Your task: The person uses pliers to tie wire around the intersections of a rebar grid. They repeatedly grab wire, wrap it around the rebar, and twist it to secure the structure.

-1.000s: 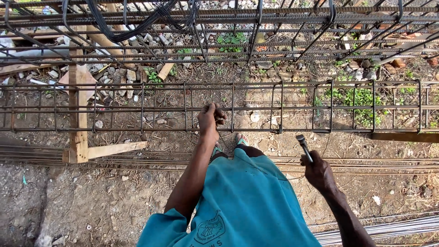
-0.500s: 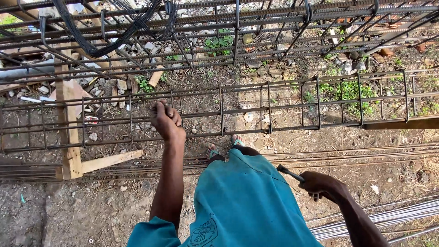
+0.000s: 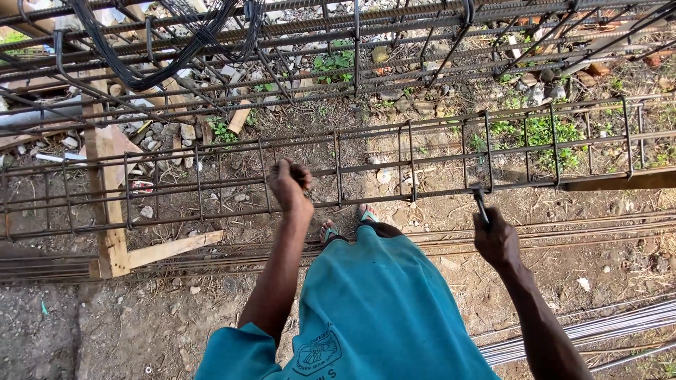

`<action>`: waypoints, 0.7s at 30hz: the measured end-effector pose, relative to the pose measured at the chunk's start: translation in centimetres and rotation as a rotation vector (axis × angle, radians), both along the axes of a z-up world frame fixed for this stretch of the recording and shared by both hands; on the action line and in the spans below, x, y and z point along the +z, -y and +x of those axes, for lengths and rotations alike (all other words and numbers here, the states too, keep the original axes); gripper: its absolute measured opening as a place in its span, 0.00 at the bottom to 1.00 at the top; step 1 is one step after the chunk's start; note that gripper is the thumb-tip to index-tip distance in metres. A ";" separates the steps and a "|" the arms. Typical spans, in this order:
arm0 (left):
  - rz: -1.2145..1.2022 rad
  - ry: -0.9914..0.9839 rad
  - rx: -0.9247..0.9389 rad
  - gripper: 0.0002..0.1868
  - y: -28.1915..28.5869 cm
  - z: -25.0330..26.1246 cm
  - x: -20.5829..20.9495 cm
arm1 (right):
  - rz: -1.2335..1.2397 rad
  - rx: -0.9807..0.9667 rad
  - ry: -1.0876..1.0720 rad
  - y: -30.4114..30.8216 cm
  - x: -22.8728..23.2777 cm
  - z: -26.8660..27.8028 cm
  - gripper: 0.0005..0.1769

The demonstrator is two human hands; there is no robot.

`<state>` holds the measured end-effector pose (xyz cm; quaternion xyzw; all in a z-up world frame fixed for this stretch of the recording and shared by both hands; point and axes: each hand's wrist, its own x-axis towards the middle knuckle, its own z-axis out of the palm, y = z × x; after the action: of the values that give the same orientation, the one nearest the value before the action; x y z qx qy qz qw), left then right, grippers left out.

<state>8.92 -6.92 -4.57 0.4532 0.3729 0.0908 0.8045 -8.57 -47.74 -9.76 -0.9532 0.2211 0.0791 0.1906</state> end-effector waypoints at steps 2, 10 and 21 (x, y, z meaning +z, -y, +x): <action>0.011 -0.052 -0.226 0.08 4.1 -0.9 0.1 | 0.328 -0.016 -0.010 -3.5 2.7 4.9 0.12; 0.512 -0.054 -0.505 0.12 5.5 -2.5 -6.6 | 1.320 -0.010 -0.451 -14.3 0.6 14.9 0.28; 0.593 -0.134 -0.887 0.16 3.0 -4.6 -15.9 | 1.410 -0.272 -0.517 -19.8 -9.5 23.9 0.20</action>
<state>4.30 -9.92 -20.47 0.7798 0.1544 -0.1854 0.5777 15.30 -27.96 -19.27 -0.5214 0.2714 0.3983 0.7042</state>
